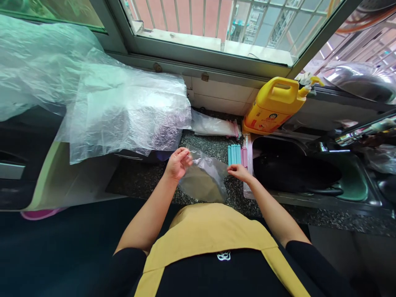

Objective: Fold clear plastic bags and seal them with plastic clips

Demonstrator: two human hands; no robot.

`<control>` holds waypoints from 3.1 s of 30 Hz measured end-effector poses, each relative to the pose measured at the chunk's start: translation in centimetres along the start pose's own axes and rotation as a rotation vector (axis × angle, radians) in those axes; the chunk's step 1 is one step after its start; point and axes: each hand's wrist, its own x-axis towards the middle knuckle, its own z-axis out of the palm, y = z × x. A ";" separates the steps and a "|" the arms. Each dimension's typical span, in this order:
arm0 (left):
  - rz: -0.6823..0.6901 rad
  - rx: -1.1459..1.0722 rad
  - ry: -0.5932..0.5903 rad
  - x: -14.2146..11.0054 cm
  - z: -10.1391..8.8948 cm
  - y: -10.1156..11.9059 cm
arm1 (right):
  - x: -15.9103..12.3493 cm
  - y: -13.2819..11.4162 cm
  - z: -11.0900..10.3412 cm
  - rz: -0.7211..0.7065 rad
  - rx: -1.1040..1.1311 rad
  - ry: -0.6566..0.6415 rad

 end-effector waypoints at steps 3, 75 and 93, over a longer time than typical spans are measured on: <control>0.050 -0.004 0.080 -0.1 -0.7 -0.1 | -0.6 -0.2 -0.9 -0.025 0.031 0.042; 0.499 0.769 -0.325 2.1 8.8 -5.0 | -13.5 -14.5 -4.9 -0.577 -0.229 0.573; 0.811 0.849 -0.624 -3.1 4.6 4.3 | -3.3 -7.6 -5.8 -0.061 0.335 0.353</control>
